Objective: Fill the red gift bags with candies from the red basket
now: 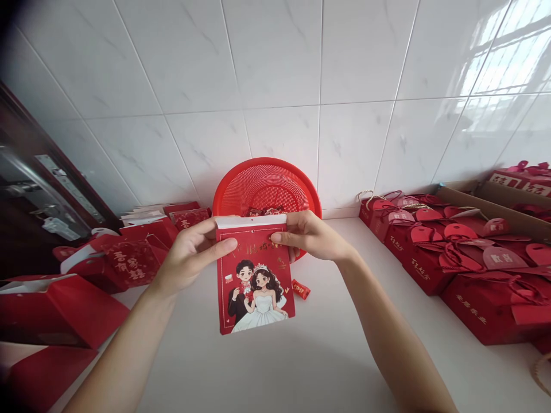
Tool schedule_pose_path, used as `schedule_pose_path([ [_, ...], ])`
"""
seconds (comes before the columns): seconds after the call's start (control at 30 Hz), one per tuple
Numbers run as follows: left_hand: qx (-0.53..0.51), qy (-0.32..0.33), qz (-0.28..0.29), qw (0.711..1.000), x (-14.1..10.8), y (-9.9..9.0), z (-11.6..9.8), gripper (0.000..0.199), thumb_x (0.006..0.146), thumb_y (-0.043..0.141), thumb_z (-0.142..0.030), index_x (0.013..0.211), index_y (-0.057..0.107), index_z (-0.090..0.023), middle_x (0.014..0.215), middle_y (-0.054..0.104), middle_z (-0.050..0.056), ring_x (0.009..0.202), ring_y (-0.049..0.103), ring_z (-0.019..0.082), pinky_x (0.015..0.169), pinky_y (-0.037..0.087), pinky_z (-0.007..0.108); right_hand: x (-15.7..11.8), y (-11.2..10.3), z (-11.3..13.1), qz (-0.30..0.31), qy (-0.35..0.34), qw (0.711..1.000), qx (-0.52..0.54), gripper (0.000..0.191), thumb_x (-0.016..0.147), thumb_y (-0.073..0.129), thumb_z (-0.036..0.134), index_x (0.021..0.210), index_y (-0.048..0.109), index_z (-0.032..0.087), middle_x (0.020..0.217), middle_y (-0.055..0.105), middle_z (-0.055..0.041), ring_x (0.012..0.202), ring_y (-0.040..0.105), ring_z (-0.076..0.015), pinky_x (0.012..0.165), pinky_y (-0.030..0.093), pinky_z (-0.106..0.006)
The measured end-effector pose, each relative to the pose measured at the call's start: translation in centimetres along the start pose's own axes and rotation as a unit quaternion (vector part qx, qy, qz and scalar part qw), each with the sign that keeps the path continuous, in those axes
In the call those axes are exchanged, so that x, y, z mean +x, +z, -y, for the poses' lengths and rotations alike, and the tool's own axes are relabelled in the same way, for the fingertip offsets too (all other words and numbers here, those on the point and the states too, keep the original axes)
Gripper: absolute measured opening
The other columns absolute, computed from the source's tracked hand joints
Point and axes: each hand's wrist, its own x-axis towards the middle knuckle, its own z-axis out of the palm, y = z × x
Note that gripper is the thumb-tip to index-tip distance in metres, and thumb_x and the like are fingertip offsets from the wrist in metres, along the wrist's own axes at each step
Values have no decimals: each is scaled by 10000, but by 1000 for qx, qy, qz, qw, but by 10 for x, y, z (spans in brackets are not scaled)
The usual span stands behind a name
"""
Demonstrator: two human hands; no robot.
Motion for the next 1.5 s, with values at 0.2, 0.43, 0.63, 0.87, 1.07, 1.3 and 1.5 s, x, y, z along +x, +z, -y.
schedule_pose_path([
  [0.2, 11, 3, -52, 999, -2, 3, 1, 484, 750, 858, -392, 1140, 719, -140, 941, 815, 97, 853, 781, 271, 722, 662, 328, 1, 4, 0, -8, 11, 1000, -4, 278, 877, 757, 391, 850, 687, 123, 697, 653, -8, 567, 595, -101, 498, 546, -210],
  [0.43, 36, 29, -79, 996, -3, 5, 1, 427, 753, 856, -374, 1092, 726, -148, 863, 813, 68, 755, 777, 239, 624, 642, 277, 3, 7, -2, -10, 12, 1000, -1, 312, 861, 769, 413, 812, 673, 120, 703, 651, -13, 579, 591, -103, 494, 532, -206],
  [0.63, 51, 60, -85, 993, -2, 5, 5, 304, 783, 826, -370, 1002, 723, -185, 764, 780, 19, 645, 731, 175, 565, 590, 232, 2, 7, 0, -9, 9, 1000, -4, 272, 891, 747, 382, 967, 676, 131, 766, 668, -14, 583, 601, -100, 495, 516, -205],
  [0.87, 80, 66, -98, 990, -1, 7, 6, 235, 768, 826, -378, 864, 757, -175, 687, 744, 11, 604, 686, 156, 583, 579, 247, 1, 8, 6, -19, -17, 998, -55, 363, 961, 633, 496, 905, 656, 138, 676, 581, 15, 522, 556, -88, 457, 462, -205],
  [1.07, 89, 53, -88, 991, -1, 8, 6, 221, 763, 832, -353, 874, 764, -175, 686, 738, 10, 597, 675, 147, 571, 565, 232, 4, 7, 0, -51, 12, 995, -82, 419, 926, 658, 545, 815, 628, 143, 633, 569, 21, 470, 558, -95, 418, 429, -213],
  [1.3, 104, 62, -86, 989, 1, 5, 5, 356, 835, 755, -464, 1051, 755, -182, 645, 696, -2, 589, 638, 142, 554, 525, 223, 4, 7, 0, -74, 9, 994, -78, 435, 898, 675, 574, 866, 658, 141, 647, 597, 9, 461, 569, -105, 403, 439, -219],
  [1.5, 64, 34, -50, 996, 2, 3, 6, 311, 866, 724, -477, 883, 770, -170, 741, 733, 28, 698, 674, 173, 625, 551, 249, 3, 7, 0, -86, -3, 993, -81, 416, 907, 670, 556, 867, 656, 142, 657, 602, 4, 475, 583, -111, 417, 454, -222],
])
